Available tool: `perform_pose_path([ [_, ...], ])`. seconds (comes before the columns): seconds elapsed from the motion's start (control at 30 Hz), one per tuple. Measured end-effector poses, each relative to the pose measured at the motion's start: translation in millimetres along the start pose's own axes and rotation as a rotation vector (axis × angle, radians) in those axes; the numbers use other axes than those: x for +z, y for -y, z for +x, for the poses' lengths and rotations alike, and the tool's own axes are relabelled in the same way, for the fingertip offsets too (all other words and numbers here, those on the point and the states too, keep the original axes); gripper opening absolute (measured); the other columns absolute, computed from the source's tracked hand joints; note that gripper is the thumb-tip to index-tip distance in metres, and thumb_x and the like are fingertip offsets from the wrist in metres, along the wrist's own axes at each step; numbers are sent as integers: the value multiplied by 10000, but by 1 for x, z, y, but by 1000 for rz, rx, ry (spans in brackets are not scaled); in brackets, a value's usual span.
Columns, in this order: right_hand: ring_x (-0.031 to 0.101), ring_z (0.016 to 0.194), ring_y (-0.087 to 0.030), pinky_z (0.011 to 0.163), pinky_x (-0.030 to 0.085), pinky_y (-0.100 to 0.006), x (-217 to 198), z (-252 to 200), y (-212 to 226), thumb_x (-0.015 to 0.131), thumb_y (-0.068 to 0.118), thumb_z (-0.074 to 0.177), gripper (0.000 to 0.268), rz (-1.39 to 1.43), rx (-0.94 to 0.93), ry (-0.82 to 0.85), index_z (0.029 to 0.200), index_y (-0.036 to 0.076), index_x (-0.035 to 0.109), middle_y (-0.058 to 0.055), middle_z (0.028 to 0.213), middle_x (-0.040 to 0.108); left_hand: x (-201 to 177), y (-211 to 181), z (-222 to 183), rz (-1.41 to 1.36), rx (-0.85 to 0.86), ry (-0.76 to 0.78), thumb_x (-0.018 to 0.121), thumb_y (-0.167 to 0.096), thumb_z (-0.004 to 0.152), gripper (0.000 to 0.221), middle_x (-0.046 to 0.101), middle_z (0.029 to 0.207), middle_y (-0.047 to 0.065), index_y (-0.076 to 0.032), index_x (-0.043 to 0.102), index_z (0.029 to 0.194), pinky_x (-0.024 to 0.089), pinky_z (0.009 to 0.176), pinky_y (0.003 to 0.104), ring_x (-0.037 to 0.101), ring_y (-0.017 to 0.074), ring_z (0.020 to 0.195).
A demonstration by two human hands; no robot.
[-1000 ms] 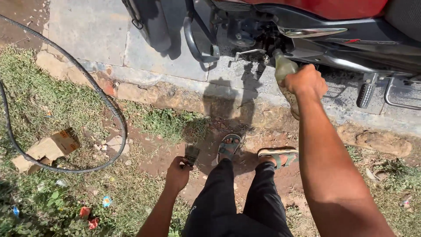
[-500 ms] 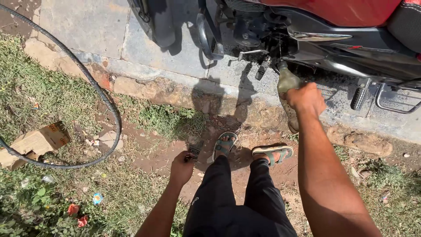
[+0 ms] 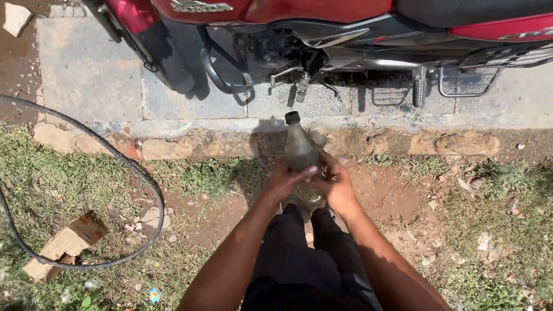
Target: Cleaning a motorcycle chain and surrounding engine components using a brush and liquid from a plastic bottle.
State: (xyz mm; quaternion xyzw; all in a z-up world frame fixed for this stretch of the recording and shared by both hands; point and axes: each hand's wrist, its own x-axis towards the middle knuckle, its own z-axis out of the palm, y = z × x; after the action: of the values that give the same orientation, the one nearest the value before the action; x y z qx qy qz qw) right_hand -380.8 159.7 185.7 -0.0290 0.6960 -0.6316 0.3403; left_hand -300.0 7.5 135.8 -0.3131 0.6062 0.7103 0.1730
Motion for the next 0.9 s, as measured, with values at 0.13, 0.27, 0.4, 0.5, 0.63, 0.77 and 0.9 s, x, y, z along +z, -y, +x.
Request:
perform_pose_path([
  [0.13,632,1174,-259,965,560,-394,-53,-19,-4,675,31,898,470,471,163,-17,1344,-39,546,-149,1297,620,22,-3,-11,-92,220,135,801,-534,827,746,769,1156,181,47,671,1276,591,951,432,751,292,1063],
  [0.27,665,1055,-296,786,529,-418,-88,-40,-8,583,148,1002,243,348,325,-181,1150,-29,660,-195,1133,699,68,-41,-32,85,143,313,808,-460,819,731,743,1209,157,16,603,1335,578,970,419,723,277,1119],
  [0.4,728,898,-312,739,655,-445,-122,-64,-3,488,120,879,262,784,435,-296,1083,41,633,-170,1012,716,115,-69,-39,180,265,477,840,-402,806,757,703,1262,176,17,551,1366,547,1008,432,693,295,1166],
  [0.5,729,829,-285,721,630,-392,-174,-79,-28,587,60,911,257,834,224,-248,1117,-88,633,-199,977,730,144,-104,-46,144,106,575,831,-446,803,773,715,1273,185,19,579,1368,555,1029,436,704,299,1174],
  [0.63,621,655,-155,581,539,-346,-236,-110,-18,668,123,965,278,412,287,-484,1215,39,583,-97,903,683,186,-179,-72,814,72,500,864,-501,660,849,746,1165,166,-27,596,1311,571,972,433,756,295,1045],
  [0.77,636,610,-147,571,531,-321,-274,-143,0,686,176,962,278,51,327,-440,1187,34,604,-105,903,751,234,-227,-89,1324,78,331,848,-479,617,707,767,1029,183,-78,709,1182,591,901,440,758,306,944],
  [0.9,628,607,-151,543,496,-334,-288,-155,-6,679,158,932,266,-14,387,-442,1180,66,651,-104,899,750,262,-227,-82,1572,128,331,831,-501,699,649,755,979,204,-33,698,1129,565,890,443,749,312,913],
])
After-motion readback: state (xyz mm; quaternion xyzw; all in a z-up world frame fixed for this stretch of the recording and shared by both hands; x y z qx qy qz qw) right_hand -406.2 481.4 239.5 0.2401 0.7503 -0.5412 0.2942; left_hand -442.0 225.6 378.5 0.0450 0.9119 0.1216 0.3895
